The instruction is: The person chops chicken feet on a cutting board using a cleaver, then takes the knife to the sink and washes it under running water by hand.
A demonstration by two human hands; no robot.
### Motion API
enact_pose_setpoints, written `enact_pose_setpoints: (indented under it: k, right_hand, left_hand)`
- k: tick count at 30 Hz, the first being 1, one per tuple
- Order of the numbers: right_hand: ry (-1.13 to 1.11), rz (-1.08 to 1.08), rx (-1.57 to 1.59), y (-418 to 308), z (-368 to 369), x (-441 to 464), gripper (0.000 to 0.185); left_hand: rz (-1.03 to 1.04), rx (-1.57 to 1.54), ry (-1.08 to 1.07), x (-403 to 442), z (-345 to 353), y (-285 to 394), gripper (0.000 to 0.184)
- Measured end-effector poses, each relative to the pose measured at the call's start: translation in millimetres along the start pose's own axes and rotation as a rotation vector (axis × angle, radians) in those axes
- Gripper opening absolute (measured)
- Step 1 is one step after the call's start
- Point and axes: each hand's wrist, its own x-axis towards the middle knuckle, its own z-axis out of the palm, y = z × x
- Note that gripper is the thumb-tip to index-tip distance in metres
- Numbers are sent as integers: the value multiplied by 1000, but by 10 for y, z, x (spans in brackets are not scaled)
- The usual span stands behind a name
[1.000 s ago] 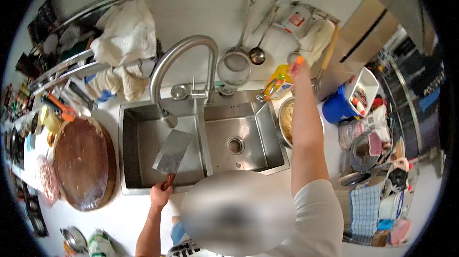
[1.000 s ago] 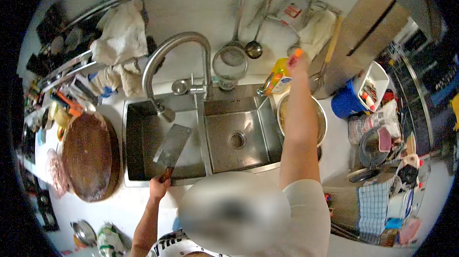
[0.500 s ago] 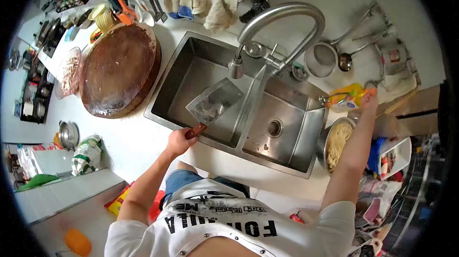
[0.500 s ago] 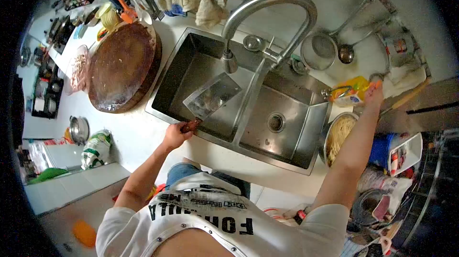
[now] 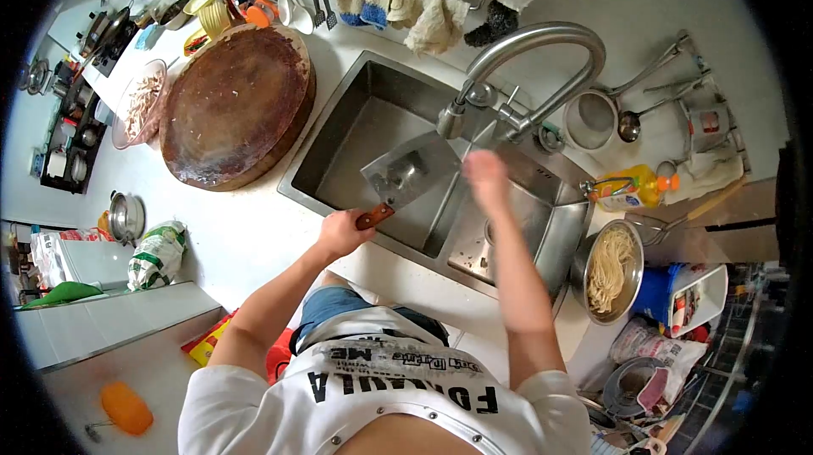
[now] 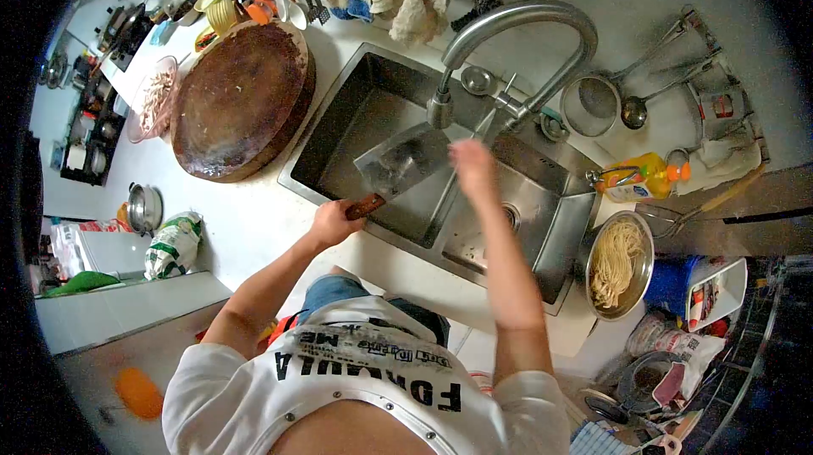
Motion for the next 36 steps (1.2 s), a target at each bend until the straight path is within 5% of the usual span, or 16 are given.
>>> enact_pose_setpoints:
  k: [1, 2, 4, 8, 12, 14, 20, 26, 29, 32, 34, 36]
  right_hand:
    - [-105, 0, 69, -73, 395, 44, 25]
    - [-115, -241, -246, -104, 641, 97, 33]
    - [-137, -355, -787, 161, 1053, 145, 44]
    - [-518, -502, -737, -120, 1273, -358, 63]
    - [-398, -347, -1000, 130, 870, -205, 65]
    - [-362, -242, -927, 117, 875, -41, 65]
    - [-710, -603, -848, -8, 1014, -420, 64]
    - [-357, -320, -920, 160, 957, -60, 63]
    - [-546, -653, -857, 24, 1231, -277, 65]
    - [-743, -679, -900, -72, 994, -438, 64]
    - [-517, -584, -913, 18, 838, -356, 64]
    - [-537, -607, -868, 34, 932, -366, 65]
  left_hand:
    - [29, 3, 23, -21, -13, 0, 36]
    - [55, 7, 46, -47, -19, -11, 35]
    - [78, -4, 77, -100, 13, -27, 35]
    - [136, -22, 133, -25, 7, -180, 37]
    - [103, -42, 118, -74, -97, -303, 38]
    - [125, -29, 118, -73, -96, -347, 39]
    - [131, 26, 93, -61, -166, -397, 37]
    - [194, 0, 123, -5, -124, -453, 37]
    - [194, 2, 120, 31, -143, -444, 37]
    - [183, 13, 103, 37, -221, -458, 35]
    - [171, 30, 77, 26, -263, -461, 34]
    - [204, 11, 94, 43, -268, -450, 34]
